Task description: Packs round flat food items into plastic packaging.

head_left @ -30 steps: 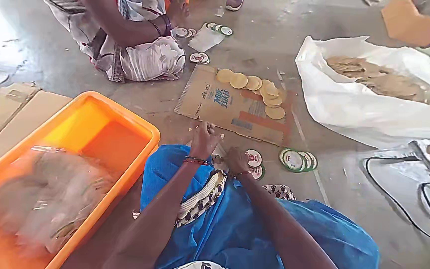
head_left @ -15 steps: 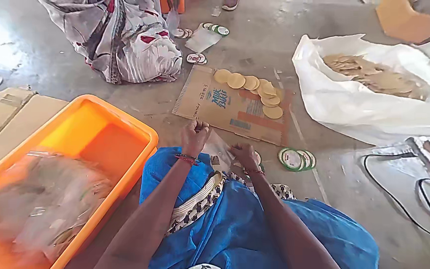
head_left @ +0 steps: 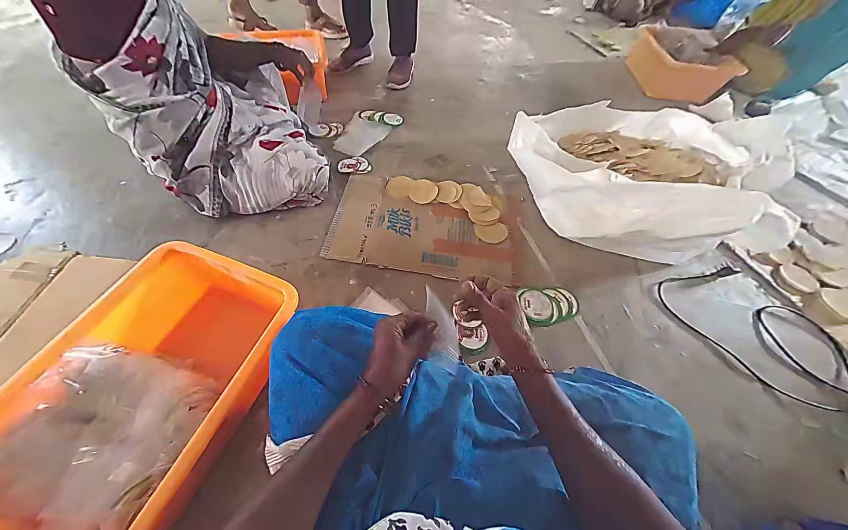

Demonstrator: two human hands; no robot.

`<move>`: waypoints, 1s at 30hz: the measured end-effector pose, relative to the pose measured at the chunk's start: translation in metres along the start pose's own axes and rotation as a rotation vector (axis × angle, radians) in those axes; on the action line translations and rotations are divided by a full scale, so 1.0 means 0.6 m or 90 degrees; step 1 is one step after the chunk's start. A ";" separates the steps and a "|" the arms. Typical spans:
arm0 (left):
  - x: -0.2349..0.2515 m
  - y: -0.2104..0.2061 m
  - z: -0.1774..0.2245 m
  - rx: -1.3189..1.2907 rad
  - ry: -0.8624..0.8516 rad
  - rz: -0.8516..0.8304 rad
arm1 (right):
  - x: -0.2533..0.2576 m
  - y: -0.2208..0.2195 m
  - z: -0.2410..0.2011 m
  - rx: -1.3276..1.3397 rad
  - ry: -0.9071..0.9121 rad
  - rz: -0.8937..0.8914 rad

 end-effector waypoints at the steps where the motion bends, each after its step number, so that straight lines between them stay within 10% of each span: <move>1: -0.008 0.001 0.007 -0.118 0.070 -0.037 | -0.011 0.010 -0.008 -0.075 0.054 -0.032; 13: -0.099 -0.014 0.090 -0.462 0.167 -0.098 | -0.097 0.007 -0.041 0.051 0.065 -0.203; 19: -0.109 0.000 0.098 -0.119 0.063 -0.057 | -0.118 0.024 -0.053 0.160 0.039 -0.139; 26: -0.083 -0.025 0.073 -0.272 0.190 0.246 | -0.207 -0.065 -0.067 -0.192 0.339 0.094; 30: -0.072 -0.046 0.072 -0.390 -0.001 0.291 | -0.211 -0.107 -0.064 -0.146 0.538 0.067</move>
Point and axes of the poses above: each hand's wrist, its own x-axis towards the middle knuckle, its own y-axis out of the back of the hand, z = x × y, the point moved 5 cm from there along x, towards the middle knuckle, and after that the axes turned 9 degrees about x, right-handed, at the moved point
